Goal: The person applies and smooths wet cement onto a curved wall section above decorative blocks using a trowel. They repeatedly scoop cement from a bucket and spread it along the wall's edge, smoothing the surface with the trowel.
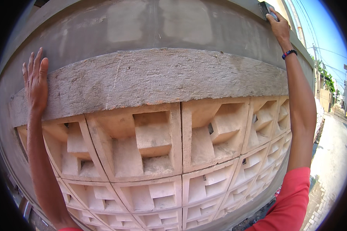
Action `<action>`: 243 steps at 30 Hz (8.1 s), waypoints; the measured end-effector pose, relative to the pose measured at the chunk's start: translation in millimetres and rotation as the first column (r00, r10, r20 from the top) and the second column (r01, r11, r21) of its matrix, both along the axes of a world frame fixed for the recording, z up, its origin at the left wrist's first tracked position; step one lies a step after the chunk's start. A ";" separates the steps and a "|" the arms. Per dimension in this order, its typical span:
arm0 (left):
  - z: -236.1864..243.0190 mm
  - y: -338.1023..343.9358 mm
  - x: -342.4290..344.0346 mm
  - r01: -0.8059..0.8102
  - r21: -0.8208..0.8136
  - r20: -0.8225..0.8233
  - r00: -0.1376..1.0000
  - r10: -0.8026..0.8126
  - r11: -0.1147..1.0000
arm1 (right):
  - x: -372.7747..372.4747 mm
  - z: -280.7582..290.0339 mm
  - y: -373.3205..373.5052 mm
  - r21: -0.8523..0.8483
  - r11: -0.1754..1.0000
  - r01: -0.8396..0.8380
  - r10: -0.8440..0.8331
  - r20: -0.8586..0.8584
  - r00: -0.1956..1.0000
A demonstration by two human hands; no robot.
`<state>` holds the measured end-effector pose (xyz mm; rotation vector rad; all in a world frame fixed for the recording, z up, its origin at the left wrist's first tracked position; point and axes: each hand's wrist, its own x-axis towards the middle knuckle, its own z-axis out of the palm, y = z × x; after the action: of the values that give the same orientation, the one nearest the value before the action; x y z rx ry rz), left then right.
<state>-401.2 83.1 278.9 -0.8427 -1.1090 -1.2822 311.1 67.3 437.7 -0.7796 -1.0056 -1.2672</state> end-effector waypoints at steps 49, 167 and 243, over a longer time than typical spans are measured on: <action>5.4 -3.1 -34.9 -0.051 -0.078 -0.037 0.998 0.049 0.996 | -149.9 -50.9 -24.5 0.034 0.989 -0.142 0.119 0.380 0.917; -12.9 -28.5 27.9 0.573 0.101 -0.104 0.819 -0.564 0.814 | -489.3 43.1 -36.8 -0.110 0.994 -0.026 0.035 0.078 0.996; -12.1 -32.1 29.4 0.100 -0.112 -0.001 0.995 -0.101 0.989 | -352.1 0.4 -32.9 0.096 0.994 -0.049 0.057 -0.078 0.995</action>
<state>-371.8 51.0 266.8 -0.9970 -1.1535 -1.3082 -41.0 34.4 438.1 -0.7210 -0.8894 -1.2191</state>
